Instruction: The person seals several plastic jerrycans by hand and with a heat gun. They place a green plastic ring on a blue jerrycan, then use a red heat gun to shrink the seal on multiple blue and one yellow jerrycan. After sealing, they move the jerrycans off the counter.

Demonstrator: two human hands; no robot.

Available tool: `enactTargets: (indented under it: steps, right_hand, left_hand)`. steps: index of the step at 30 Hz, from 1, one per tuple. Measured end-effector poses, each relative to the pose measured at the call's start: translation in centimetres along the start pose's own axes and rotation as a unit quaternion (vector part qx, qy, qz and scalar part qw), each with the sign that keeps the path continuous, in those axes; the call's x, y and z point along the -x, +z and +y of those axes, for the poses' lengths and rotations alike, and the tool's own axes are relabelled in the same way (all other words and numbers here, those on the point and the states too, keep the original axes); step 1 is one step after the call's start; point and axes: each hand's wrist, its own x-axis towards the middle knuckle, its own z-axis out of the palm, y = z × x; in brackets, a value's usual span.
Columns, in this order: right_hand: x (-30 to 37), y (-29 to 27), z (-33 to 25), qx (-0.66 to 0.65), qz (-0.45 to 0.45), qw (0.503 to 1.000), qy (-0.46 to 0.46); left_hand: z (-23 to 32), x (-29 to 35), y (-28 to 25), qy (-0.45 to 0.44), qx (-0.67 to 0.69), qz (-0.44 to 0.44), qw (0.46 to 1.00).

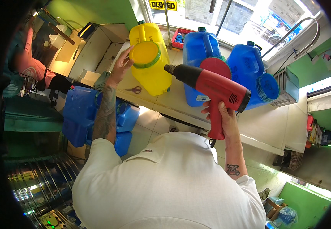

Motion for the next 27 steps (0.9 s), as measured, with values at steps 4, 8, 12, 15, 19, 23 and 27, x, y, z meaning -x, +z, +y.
enactTargets:
  steps: [4, 8, 12, 15, 19, 23, 27]
  right_hand:
    - [0.2, 0.0, 0.4, 0.003, -0.001, 1.0, -0.001]
    - [0.4, -0.1, 0.8, 0.003, -0.004, 1.0, -0.002]
    - [0.4, -0.2, 0.9, -0.007, -0.007, 1.0, -0.004]
    - [0.3, -0.4, 1.1, -0.003, -0.01, 1.0, -0.004]
    - [0.4, -0.8, 1.0, 0.003, -0.015, 1.0, -0.006]
    - [0.7, -1.4, 0.9, 0.012, -0.01, 1.0, -0.017]
    - [0.7, -1.9, 0.8, 0.001, -0.008, 1.0, -0.028]
  left_hand:
    - [-0.2, 0.2, 0.0, -0.064, 0.073, 0.114, 0.989]
    - [-1.0, -0.1, -1.2, -0.071, 0.059, 0.122, 0.988]
    - [-1.9, -0.1, -1.7, -0.031, 0.065, 0.045, 0.996]
    - [-2.1, 0.0, -0.2, -0.101, 0.119, 0.147, 0.977]
    - [-1.2, -0.5, -0.1, -0.007, -0.005, 0.039, 0.999]
    - [-0.4, -1.4, -3.9, -0.114, -0.039, 0.049, 0.991]
    - [-1.4, -1.3, -3.8, -0.093, -0.041, 0.073, 0.992]
